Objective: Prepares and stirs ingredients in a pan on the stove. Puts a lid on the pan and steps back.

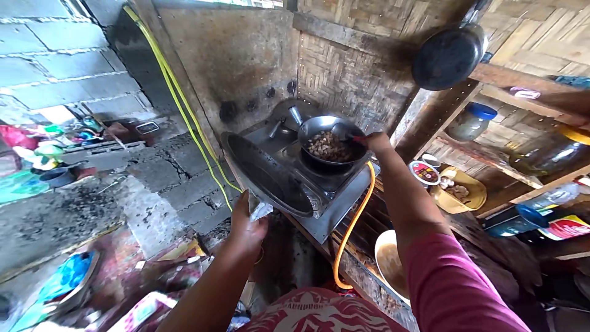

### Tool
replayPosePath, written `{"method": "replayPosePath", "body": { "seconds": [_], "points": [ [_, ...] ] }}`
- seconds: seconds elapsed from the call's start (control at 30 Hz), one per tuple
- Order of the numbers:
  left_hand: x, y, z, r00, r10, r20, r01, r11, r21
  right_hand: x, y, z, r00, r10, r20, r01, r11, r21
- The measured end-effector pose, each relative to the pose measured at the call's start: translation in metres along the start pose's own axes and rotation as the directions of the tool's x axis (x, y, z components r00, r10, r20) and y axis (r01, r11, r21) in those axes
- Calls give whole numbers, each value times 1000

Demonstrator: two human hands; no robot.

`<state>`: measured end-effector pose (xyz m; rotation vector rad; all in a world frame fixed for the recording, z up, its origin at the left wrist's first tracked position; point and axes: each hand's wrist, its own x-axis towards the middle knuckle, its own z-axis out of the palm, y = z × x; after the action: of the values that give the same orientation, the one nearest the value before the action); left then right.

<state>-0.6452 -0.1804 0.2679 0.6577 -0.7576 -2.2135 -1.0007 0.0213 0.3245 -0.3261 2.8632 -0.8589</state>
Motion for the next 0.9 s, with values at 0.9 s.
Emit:
{"method": "replayPosePath", "body": {
  "seconds": [0.9],
  "points": [
    [-22,-3,19,999,-40,-16,41,998,38,-170,-31,-102,848,-514,128,476,635,-608]
  ]
}}
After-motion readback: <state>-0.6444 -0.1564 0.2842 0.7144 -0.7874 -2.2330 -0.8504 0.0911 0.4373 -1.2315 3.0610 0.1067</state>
